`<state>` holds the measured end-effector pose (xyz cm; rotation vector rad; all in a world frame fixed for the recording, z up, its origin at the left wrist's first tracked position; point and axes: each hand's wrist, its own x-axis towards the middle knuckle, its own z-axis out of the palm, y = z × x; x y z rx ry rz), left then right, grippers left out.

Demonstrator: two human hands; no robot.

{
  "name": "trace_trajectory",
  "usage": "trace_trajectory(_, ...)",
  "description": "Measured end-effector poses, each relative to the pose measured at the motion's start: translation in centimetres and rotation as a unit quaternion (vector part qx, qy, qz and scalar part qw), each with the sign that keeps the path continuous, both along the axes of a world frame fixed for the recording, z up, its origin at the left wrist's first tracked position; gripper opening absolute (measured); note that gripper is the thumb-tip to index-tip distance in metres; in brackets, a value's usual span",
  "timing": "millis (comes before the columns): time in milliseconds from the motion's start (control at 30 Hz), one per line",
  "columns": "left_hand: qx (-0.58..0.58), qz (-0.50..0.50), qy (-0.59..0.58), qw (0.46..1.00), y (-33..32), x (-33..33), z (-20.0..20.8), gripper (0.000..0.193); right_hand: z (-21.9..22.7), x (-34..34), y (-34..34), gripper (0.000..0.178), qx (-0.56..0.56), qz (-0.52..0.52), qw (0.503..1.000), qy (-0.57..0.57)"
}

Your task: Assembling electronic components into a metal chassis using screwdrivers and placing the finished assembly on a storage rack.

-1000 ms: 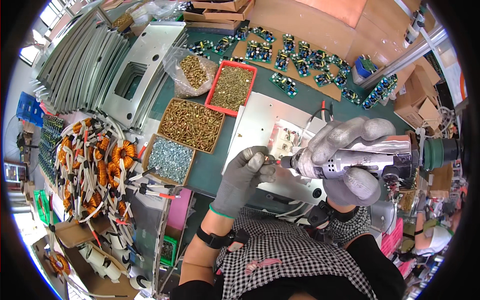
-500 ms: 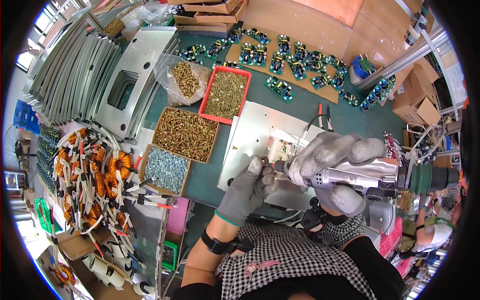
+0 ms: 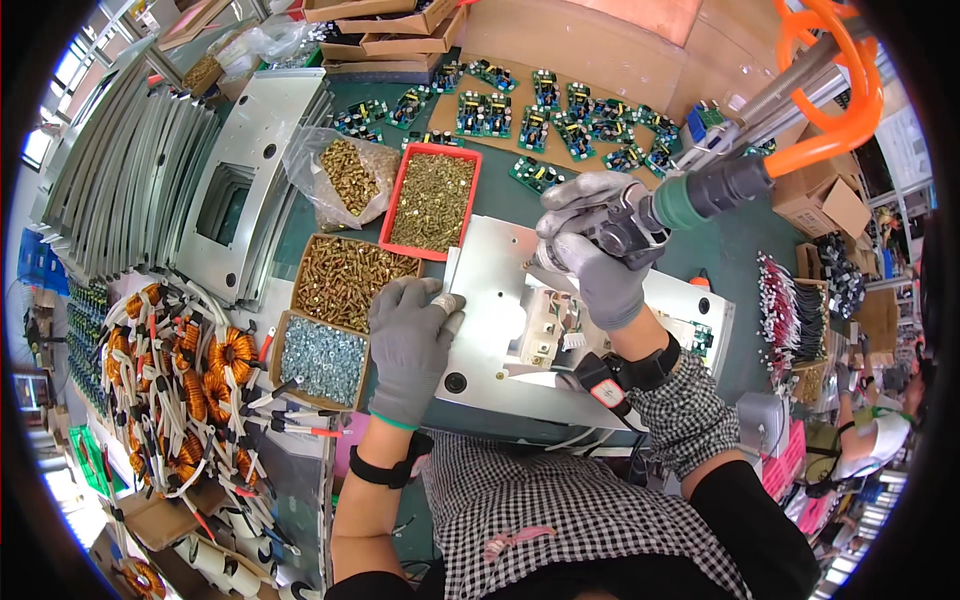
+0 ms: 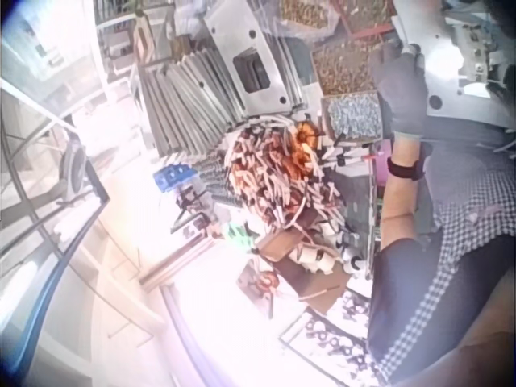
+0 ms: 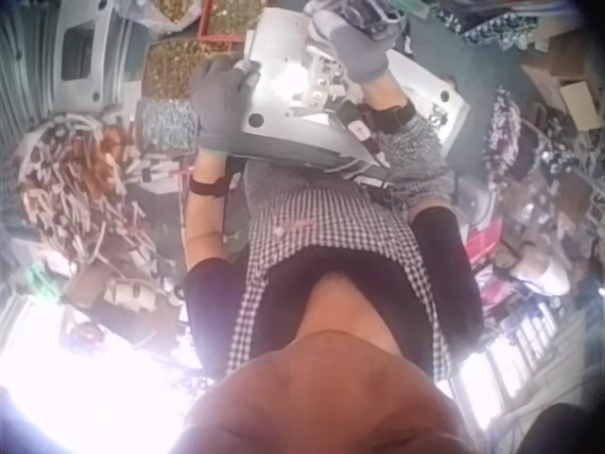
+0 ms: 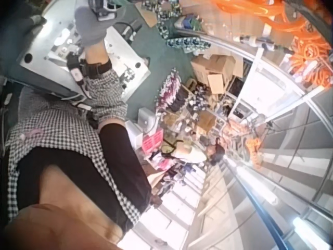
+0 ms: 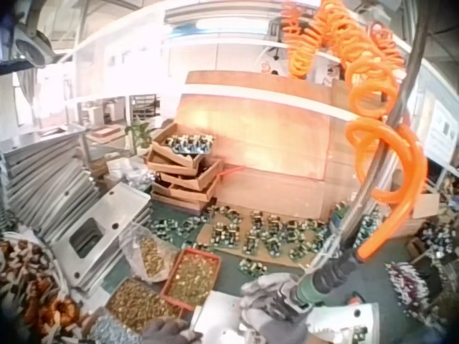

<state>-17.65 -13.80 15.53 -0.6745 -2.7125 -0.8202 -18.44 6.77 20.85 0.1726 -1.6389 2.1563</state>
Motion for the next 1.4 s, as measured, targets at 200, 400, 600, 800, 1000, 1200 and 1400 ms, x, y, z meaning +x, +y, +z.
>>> trace_trajectory(200,0.012,-0.016,0.009,1.0,0.3,0.1,-0.9,0.016,-0.3,-0.5,0.0,0.041,0.048,-0.013,0.998,0.03)
trace_trajectory(400,0.026,0.003,0.017,1.0,0.7,0.4,-0.3,0.015,-1.1,-1.1,-0.7,0.033,-0.203,0.054,0.977,-0.035)
trace_trajectory(600,0.25,-0.001,-0.169,0.953,1.8,2.4,0.1,0.02,-1.0,-0.7,-0.5,0.041,-0.038,0.015,0.998,-0.04)
trace_trajectory(800,0.461,0.0,-0.421,0.781,4.0,4.2,-0.5,0.022,0.3,-0.6,-0.9,0.041,-0.011,0.009,0.999,-0.043)
trace_trajectory(1000,0.464,0.037,-0.457,0.758,4.4,4.5,-1.0,0.023,3.5,4.5,3.7,0.046,0.055,-0.01,0.998,0.023)
trace_trajectory(1200,0.488,0.024,-0.472,0.734,4.5,4.8,-1.0,0.024,1.7,7.9,8.2,0.047,0.025,-0.059,0.998,0.019)
trace_trajectory(1400,0.494,0.034,-0.453,0.741,4.9,4.7,-1.9,0.021,0.1,8.6,10.2,0.047,-0.008,-0.108,0.994,0.004)
